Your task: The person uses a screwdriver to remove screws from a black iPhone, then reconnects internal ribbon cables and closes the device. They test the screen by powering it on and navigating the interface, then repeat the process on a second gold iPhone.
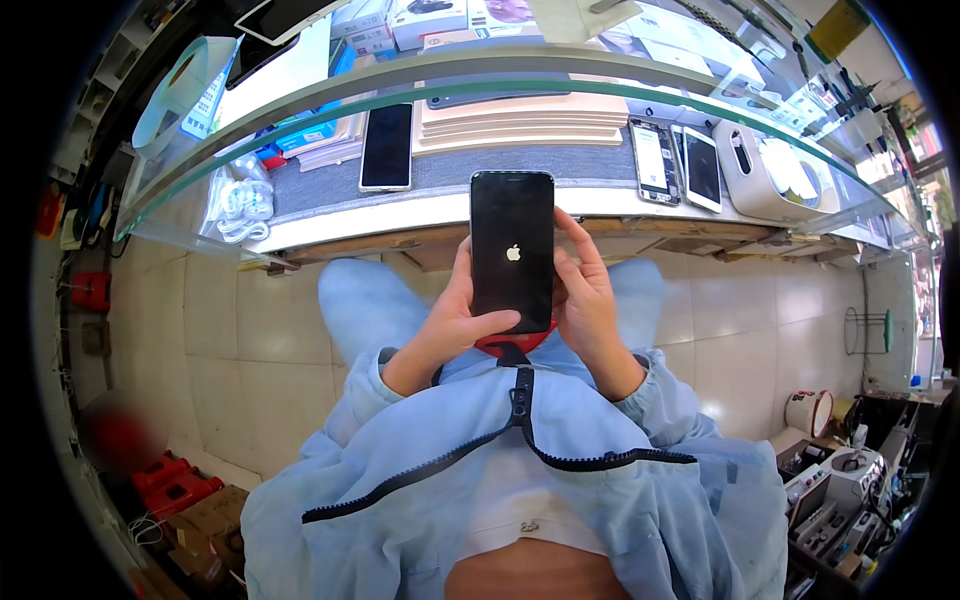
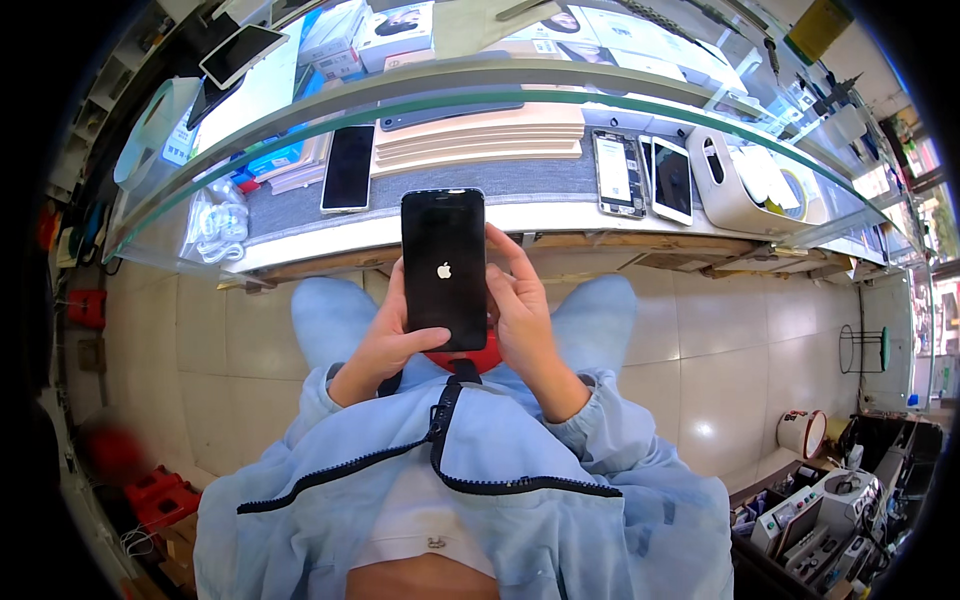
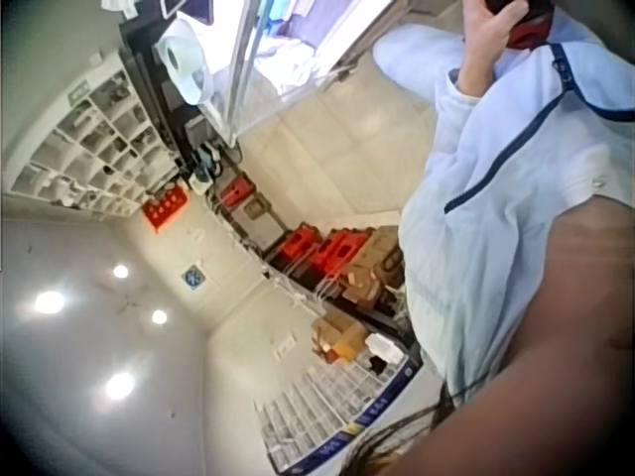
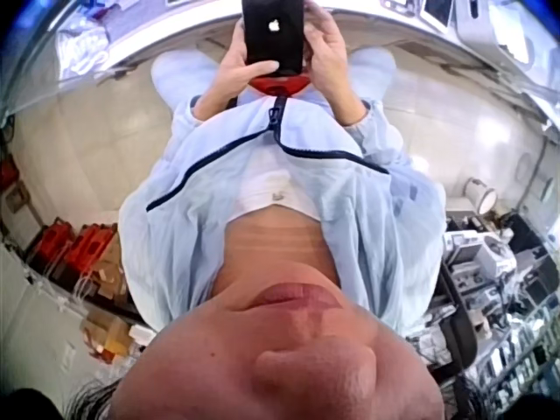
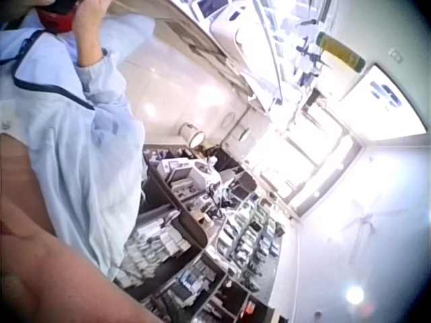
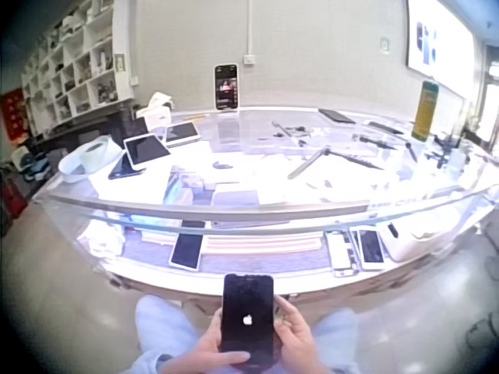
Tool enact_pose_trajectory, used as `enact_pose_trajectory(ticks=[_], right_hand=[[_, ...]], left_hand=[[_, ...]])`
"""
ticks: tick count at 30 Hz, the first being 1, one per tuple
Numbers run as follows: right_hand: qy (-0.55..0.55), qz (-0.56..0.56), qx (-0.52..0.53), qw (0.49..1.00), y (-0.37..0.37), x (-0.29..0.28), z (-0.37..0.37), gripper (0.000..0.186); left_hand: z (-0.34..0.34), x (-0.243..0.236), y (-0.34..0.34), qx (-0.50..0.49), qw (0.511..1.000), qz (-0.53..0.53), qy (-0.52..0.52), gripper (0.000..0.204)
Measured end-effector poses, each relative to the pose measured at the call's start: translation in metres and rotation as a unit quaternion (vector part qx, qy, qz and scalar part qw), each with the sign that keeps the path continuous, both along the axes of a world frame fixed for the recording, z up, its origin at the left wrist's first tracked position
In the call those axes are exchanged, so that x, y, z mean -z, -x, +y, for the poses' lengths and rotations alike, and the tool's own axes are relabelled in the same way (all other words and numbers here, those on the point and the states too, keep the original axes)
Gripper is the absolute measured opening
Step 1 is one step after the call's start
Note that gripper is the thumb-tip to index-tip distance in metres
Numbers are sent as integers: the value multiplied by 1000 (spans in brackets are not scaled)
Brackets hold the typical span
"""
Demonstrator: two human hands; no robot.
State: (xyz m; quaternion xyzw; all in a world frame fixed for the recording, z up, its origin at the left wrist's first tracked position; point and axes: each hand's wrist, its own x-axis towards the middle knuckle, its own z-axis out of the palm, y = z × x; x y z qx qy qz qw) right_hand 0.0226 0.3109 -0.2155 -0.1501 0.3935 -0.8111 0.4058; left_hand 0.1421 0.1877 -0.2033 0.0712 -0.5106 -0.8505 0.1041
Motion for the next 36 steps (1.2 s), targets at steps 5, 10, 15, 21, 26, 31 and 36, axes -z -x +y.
enact_pose_trajectory(ticks=[5, 10, 15, 21, 26, 31, 36], right_hand=[[-3, -2, -2, 1000, 0, 0, -1, 43], [-27, -8, 15, 999, -4, -7, -3, 43], [-1, 9, -4, 1000, 1, 3, 1, 44], [-45, 10, 22, 999, -4, -14, -3, 45], [-45, 38, 26, 998, -7, -10, -6, 46], [-40, 62, 48, 996, -6, -5, -3, 47], [-20, 68, 32, 997, -8, -9, -2, 48]], left_hand=[[0, 0, 0, 3, 1000, -6, 0, 92], [0, 2, -1, 4, 1000, -8, -8, 92], [0, 2, 0, 5, 1000, -7, -16, 91], [-2, -3, 0, 8, 999, -8, -30, 91], [-4, -2, -4, 5, 999, 4, -40, 90], [-5, 6, 0, 13, 998, 38, 42, 95], [-6, 3, -6, 8, 997, 35, 75, 95]])
